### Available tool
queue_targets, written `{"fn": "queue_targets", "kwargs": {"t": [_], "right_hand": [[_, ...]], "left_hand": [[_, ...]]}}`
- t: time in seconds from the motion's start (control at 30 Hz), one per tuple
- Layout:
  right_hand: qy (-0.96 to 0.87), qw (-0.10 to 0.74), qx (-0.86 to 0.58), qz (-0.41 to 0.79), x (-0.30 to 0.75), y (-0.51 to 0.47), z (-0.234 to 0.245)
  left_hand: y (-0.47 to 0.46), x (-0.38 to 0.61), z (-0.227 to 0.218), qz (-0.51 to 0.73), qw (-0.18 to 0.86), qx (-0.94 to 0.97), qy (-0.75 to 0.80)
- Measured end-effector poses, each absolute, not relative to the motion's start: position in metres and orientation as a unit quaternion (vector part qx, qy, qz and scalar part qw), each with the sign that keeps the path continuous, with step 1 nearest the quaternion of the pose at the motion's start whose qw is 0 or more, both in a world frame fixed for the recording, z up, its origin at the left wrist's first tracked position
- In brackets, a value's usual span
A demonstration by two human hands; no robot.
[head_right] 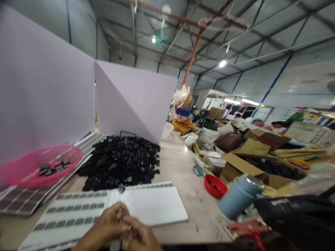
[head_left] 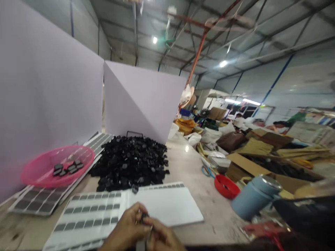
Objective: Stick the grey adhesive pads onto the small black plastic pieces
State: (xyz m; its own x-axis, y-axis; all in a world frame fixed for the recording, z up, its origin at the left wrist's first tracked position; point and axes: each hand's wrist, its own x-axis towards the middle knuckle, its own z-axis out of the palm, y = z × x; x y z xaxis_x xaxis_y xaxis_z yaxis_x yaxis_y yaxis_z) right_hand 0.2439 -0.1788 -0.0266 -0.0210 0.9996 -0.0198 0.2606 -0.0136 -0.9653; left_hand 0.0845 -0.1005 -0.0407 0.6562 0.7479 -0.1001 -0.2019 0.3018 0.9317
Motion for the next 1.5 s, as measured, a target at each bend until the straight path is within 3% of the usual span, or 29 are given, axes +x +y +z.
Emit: {"fn": "queue_targets", "kwargs": {"t": [0.07,0.2,0.33,0.47,0.7,1.23,1.5], "right_hand": [[-0.559,0.417,-0.526,0.486,0.247,-0.181,-0.030],[-0.527,0.496,-0.577,0.378,0.256,-0.183,-0.024],[-0.621,0.466,-0.588,0.226,0.255,-0.180,-0.013],[-0.686,0.431,-0.567,0.148,0.247,-0.176,-0.013],[-0.723,0.386,-0.554,0.147,0.244,-0.170,-0.015],[-0.722,0.370,-0.561,0.166,0.257,-0.150,-0.027],[-0.706,0.434,-0.536,0.162,0.262,-0.145,-0.028]], "left_hand": [[-0.106,0.087,-0.033,0.314,0.768,0.481,0.284],[-0.111,0.083,-0.022,0.314,0.786,0.449,0.287],[-0.112,0.076,-0.022,0.292,0.804,0.433,0.283],[-0.110,0.076,-0.026,0.290,0.811,0.430,0.270],[-0.107,0.078,-0.024,0.284,0.818,0.414,0.283],[-0.089,0.094,-0.032,0.280,0.808,0.402,0.329],[-0.083,0.092,-0.031,0.280,0.806,0.396,0.338]]}}
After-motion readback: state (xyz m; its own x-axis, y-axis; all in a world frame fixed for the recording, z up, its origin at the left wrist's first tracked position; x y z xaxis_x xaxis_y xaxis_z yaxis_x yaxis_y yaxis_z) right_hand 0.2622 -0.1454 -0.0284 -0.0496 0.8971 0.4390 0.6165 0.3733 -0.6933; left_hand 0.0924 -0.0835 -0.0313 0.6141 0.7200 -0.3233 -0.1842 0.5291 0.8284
